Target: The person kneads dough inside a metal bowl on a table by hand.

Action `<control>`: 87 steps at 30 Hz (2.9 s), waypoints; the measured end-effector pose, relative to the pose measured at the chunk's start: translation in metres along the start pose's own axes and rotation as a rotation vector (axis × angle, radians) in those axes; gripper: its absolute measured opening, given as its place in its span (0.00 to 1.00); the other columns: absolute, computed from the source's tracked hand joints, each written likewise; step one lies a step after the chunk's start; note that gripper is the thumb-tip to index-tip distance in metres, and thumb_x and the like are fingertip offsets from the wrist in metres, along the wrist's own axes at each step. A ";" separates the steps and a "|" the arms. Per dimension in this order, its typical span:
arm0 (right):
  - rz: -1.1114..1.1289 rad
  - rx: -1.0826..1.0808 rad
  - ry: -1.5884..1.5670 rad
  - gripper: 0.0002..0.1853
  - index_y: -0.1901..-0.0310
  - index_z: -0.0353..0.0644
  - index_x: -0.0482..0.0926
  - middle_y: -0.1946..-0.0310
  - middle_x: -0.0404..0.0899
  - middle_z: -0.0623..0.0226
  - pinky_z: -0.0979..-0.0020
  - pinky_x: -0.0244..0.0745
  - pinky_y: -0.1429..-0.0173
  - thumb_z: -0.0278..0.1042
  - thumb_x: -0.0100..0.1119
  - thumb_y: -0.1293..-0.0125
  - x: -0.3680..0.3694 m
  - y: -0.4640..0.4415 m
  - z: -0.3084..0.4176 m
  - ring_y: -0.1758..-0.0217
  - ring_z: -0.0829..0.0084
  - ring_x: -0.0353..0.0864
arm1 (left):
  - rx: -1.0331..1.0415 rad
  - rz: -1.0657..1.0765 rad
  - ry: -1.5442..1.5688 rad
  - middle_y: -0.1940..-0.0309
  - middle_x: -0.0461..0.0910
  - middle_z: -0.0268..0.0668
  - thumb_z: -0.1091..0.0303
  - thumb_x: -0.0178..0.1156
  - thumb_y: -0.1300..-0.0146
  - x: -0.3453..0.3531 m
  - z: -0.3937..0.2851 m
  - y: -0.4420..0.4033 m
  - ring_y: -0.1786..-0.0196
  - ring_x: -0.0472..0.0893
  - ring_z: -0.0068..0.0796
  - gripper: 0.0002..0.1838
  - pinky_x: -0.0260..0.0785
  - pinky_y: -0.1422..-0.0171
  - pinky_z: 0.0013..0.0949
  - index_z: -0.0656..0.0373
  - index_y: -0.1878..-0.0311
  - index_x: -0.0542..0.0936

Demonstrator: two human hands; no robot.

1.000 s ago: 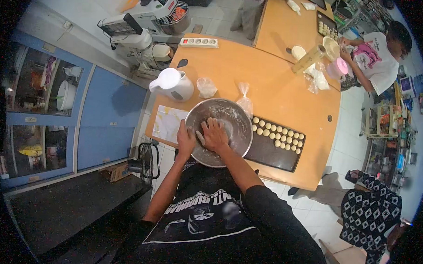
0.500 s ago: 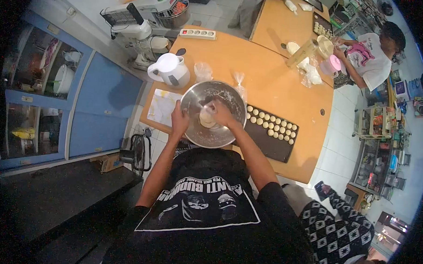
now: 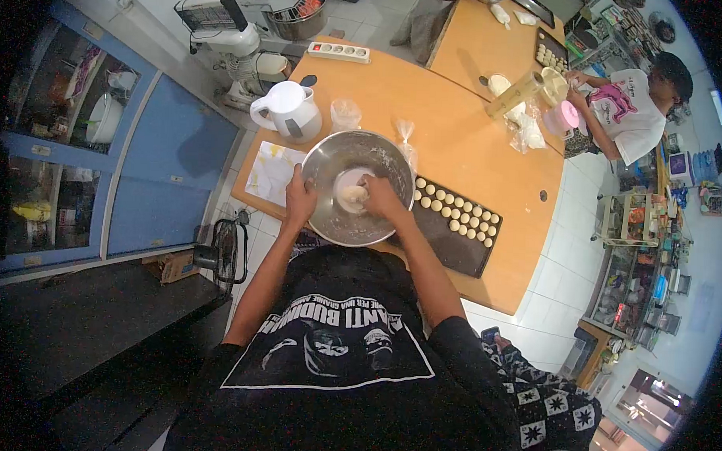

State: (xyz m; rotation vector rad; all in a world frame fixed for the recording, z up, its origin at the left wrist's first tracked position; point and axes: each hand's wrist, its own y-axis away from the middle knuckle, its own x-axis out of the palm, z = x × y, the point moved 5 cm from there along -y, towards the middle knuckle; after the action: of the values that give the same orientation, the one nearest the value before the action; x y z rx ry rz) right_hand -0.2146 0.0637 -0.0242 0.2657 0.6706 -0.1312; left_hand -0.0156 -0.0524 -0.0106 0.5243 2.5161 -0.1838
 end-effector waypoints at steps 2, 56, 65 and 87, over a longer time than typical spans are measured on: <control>0.090 0.040 0.053 0.23 0.45 0.40 0.84 0.53 0.87 0.44 0.54 0.81 0.39 0.24 0.66 0.46 -0.007 -0.013 -0.012 0.46 0.44 0.87 | -0.013 0.005 -0.021 0.53 0.83 0.65 0.82 0.57 0.32 0.000 0.000 0.000 0.47 0.81 0.71 0.18 0.72 0.46 0.60 0.66 0.40 0.71; -0.017 0.093 0.290 0.28 0.43 0.40 0.77 0.42 0.81 0.47 0.46 0.80 0.39 0.39 0.73 0.45 0.019 0.003 0.023 0.36 0.47 0.81 | 0.015 0.012 0.019 0.53 0.82 0.65 0.84 0.56 0.33 -0.007 -0.017 -0.006 0.47 0.80 0.72 0.15 0.70 0.46 0.59 0.68 0.44 0.72; 0.064 0.000 0.354 0.20 0.52 0.40 0.80 0.57 0.87 0.52 0.46 0.83 0.49 0.37 0.73 0.44 -0.008 0.003 0.044 0.49 0.47 0.87 | 0.019 -0.012 -0.004 0.54 0.82 0.64 0.85 0.57 0.34 -0.004 -0.011 -0.005 0.47 0.80 0.71 0.16 0.72 0.46 0.58 0.68 0.44 0.73; -0.333 -0.212 0.606 0.15 0.62 0.41 0.83 0.60 0.82 0.56 0.50 0.82 0.50 0.46 0.60 0.33 0.043 -0.051 0.035 0.54 0.51 0.84 | -0.044 -0.018 -0.038 0.53 0.81 0.66 0.82 0.58 0.33 0.001 -0.004 -0.001 0.46 0.79 0.72 0.17 0.70 0.44 0.60 0.69 0.41 0.72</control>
State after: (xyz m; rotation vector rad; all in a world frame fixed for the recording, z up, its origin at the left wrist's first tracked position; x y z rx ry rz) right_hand -0.1711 0.0040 -0.0354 -0.0210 1.3209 -0.3012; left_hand -0.0183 -0.0524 -0.0080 0.4763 2.4826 -0.1434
